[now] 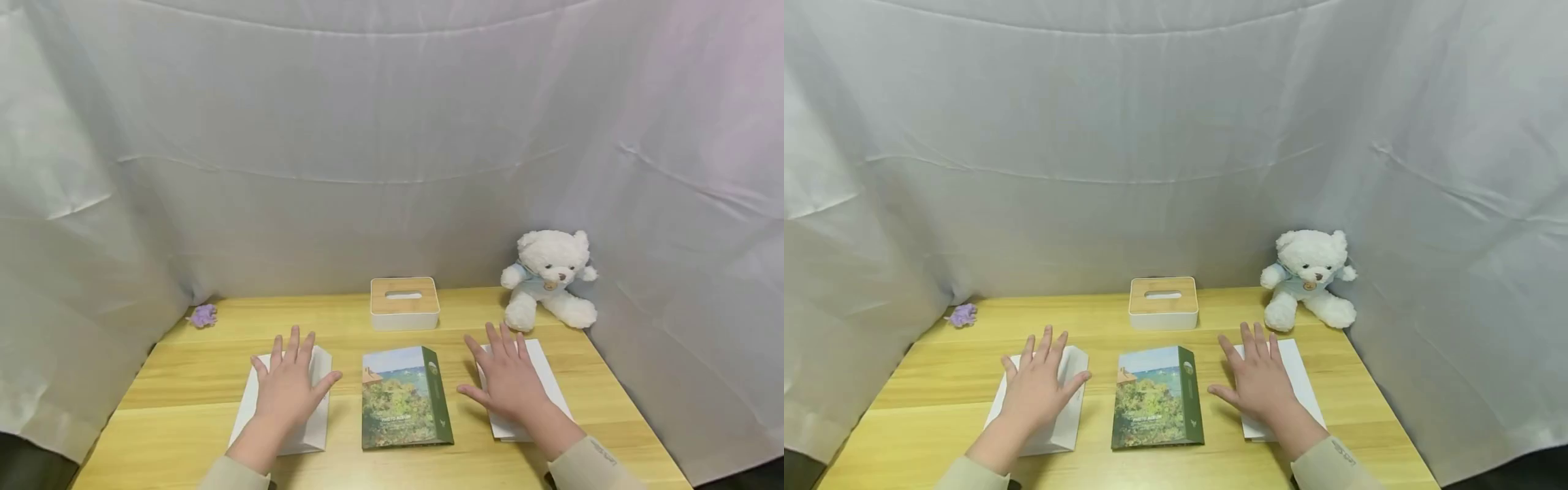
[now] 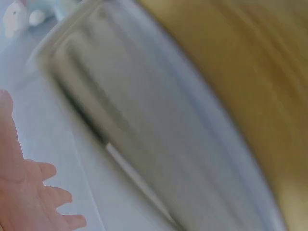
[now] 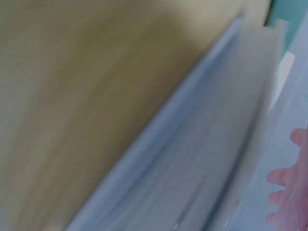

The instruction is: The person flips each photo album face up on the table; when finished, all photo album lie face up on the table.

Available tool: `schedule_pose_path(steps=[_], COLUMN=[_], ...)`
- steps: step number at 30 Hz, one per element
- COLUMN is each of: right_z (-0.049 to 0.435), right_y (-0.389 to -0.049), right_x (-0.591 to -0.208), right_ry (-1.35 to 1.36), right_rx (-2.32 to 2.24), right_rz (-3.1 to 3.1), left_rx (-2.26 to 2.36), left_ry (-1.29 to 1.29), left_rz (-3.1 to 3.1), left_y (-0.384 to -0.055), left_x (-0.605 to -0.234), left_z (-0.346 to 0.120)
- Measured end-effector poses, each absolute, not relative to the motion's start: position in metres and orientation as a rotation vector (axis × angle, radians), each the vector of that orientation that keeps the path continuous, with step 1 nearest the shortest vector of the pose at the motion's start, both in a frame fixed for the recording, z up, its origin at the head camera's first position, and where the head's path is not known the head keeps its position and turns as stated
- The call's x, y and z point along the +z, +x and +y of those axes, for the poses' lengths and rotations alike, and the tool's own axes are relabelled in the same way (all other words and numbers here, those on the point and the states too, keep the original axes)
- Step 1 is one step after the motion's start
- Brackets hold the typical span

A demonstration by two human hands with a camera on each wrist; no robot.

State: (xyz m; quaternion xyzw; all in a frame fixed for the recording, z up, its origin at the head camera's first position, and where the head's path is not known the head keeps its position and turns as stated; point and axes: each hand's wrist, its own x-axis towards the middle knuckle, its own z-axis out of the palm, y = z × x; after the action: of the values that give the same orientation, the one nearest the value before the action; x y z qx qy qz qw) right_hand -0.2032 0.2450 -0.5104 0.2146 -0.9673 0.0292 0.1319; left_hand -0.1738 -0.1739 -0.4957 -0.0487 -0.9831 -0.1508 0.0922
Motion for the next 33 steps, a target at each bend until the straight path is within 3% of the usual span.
schedule_pose_path(steps=[15,33], right_z=[0.184,0.077], right_y=[-0.195,-0.178], right_x=[-0.491,-0.479], right_ry=[0.656,0.846], right_rx=[0.413,0.704], right_rz=[-2.771,-2.876], left_rx=[-0.688,-0.703], left_ry=[0.027,0.113], left_rz=[-2.933,-3.081], left_y=[-0.145,-0.137], left_x=[-0.473,-0.486], left_z=[-0.199,-0.202])
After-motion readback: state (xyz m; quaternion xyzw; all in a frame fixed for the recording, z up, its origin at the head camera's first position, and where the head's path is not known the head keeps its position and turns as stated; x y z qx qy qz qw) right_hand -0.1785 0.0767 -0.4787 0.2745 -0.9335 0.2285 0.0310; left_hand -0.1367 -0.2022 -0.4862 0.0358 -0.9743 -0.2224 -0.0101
